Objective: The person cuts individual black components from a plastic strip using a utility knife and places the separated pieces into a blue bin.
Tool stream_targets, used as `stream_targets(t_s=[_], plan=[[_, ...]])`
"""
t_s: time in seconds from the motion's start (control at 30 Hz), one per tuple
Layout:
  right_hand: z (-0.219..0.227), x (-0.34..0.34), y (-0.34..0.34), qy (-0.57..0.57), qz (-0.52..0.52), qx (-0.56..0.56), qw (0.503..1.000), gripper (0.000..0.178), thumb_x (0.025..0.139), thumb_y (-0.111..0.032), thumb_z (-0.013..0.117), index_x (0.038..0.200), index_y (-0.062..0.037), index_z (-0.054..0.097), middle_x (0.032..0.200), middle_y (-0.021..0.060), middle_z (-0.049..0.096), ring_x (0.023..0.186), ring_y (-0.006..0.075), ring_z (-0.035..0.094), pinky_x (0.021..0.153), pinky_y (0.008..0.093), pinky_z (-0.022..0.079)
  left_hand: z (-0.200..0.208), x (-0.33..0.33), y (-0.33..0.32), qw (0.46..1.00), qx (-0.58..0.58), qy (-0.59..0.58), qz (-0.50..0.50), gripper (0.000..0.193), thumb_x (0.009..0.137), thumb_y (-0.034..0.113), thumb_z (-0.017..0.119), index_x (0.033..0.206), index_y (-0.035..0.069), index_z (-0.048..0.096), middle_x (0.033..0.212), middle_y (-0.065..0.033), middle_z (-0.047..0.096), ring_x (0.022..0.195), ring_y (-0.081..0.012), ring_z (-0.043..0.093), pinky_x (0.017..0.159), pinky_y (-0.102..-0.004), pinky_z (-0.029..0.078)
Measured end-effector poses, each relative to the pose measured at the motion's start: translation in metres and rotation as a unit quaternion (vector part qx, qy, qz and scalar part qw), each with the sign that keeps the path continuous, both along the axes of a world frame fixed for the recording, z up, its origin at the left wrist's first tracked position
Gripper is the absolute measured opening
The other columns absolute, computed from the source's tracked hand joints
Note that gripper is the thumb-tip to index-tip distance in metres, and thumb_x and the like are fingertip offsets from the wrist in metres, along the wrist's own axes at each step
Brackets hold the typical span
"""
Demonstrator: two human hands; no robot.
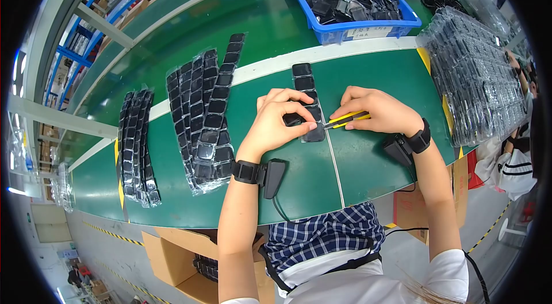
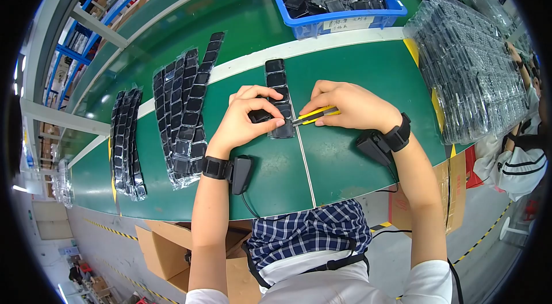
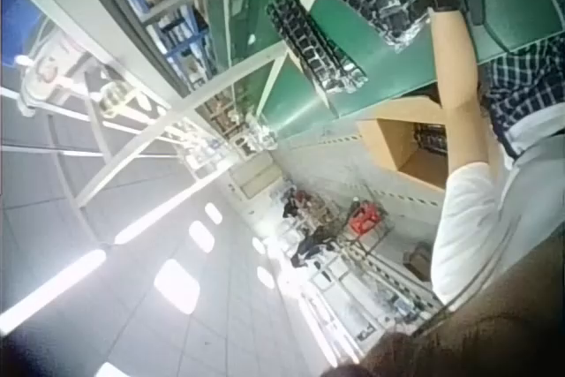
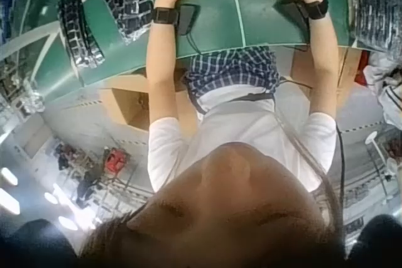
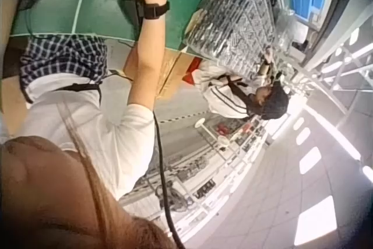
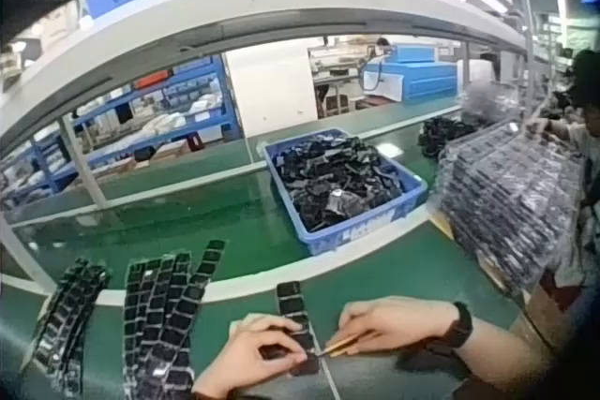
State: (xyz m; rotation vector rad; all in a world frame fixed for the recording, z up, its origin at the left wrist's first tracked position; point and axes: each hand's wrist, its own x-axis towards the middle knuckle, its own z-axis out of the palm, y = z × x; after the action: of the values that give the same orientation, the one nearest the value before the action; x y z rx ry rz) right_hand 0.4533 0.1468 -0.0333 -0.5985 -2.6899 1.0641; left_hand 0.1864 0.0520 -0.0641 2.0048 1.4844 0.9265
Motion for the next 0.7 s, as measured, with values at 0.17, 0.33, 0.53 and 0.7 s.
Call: stream_targets(t_s=[0.17,0.33,0.53,0.7], plan=[[0.001,-0.003,-0.003,-0.007,-0.006,0.003,1.000,0.038,0.079,-0.009,0.083,0.116,-0.0145,0.079,0.101,0.0035,0.065,0.096,0.0218,0.065,0.083,0.0341,0.054,-0.003,0.000,0.001,1.000,0.000,0.009,0.003,0.013,0.073,0.023,0.088,0.082,0.020,0.080,0.116,0.0089,0.072,0.121,-0.0195,0.056,0.108,-0.0399,0.031],[0.000,-0.003,-0.001,-0.005,0.017,0.047,0.999,0.037,0.079,-0.012,0.082,0.115,-0.0170,0.080,0.100,0.0004,0.065,0.098,0.0221,0.062,0.087,0.0358,0.050,-0.005,0.000,0.001,1.000,0.000,0.013,0.004,0.013,0.073,0.024,0.088,0.082,0.020,0.080,0.115,0.0089,0.072,0.121,-0.0191,0.056,0.107,-0.0399,0.031],[-0.006,-0.006,-0.002,-0.016,0.014,0.103,0.994,0.033,0.081,-0.016,0.081,0.114,-0.0205,0.079,0.103,-0.0016,0.065,0.104,0.0211,0.059,0.099,0.0388,0.041,-0.005,0.001,0.001,1.000,0.000,0.023,0.006,0.014,0.073,0.026,0.089,0.082,0.020,0.080,0.115,0.0094,0.071,0.122,-0.0190,0.056,0.107,-0.0401,0.031],[-0.017,-0.011,-0.002,0.041,0.022,0.128,0.991,0.032,0.082,-0.014,0.079,0.113,-0.0207,0.079,0.106,-0.0021,0.066,0.104,0.0209,0.059,0.105,0.0396,0.039,-0.006,0.001,0.002,1.000,0.000,0.019,0.001,0.014,0.073,0.028,0.089,0.082,0.020,0.080,0.115,0.0097,0.071,0.121,-0.0189,0.056,0.106,-0.0403,0.031]])
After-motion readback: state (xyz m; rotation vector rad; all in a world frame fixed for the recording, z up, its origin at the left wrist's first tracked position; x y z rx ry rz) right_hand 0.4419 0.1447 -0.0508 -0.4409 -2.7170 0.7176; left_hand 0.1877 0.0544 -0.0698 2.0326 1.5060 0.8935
